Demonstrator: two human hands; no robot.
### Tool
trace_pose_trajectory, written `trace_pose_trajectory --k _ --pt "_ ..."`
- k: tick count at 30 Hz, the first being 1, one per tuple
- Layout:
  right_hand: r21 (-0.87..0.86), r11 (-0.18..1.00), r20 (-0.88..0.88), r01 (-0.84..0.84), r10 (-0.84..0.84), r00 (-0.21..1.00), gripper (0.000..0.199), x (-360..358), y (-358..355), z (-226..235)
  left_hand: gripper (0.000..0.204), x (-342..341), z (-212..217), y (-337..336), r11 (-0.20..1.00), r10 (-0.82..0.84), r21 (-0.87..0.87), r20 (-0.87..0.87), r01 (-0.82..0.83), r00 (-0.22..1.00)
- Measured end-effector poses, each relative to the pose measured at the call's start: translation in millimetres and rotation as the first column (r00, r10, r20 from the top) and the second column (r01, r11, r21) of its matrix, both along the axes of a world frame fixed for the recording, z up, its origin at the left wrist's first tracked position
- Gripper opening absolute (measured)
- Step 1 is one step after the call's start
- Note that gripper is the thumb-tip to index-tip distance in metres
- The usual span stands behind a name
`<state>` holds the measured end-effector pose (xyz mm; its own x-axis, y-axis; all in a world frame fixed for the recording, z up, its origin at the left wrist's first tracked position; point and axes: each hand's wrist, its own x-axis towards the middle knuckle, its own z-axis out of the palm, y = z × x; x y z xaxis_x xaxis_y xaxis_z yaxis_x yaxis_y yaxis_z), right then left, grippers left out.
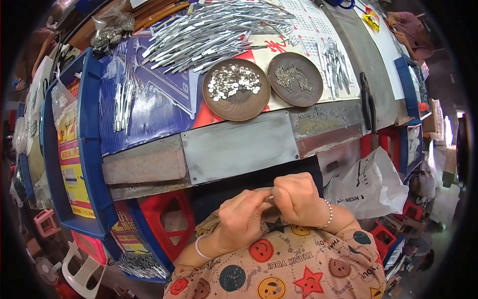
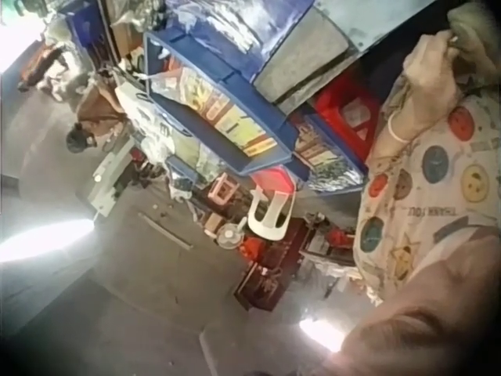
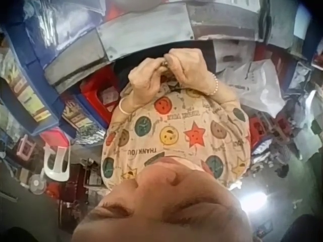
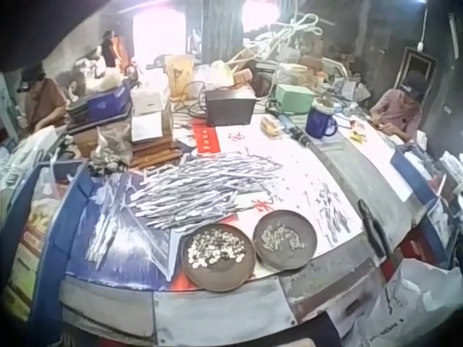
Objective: Assembling small metal components on a manufacturing workbench.
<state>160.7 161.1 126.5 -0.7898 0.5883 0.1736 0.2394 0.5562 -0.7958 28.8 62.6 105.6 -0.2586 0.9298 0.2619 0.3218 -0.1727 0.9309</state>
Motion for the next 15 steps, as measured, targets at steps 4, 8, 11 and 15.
trace_pose_trajectory --k 4,8,11,15 --pt "-0.382 0.923 -0.044 -0.052 0.038 0.998 0.036 5 5 -8 0.014 -3 6 0 0.999 -0.014 -0.051 -0.014 0.013 1.0" --pt "-0.597 0.802 -0.174 -0.019 -0.107 0.979 0.025 8 5 -23 0.023 -5 7 1 0.998 -0.005 -0.057 0.081 0.009 0.997" --pt "-0.573 0.819 -0.201 0.037 -0.184 0.962 0.022 1 -4 -20 0.026 -8 3 -1 0.999 0.012 -0.042 0.089 -0.008 0.996" --pt "-0.143 0.986 -0.292 0.087 -0.126 0.948 0.017 -9 -8 -23 0.029 -1 -10 -6 0.996 0.041 -0.094 0.304 -0.013 0.952"
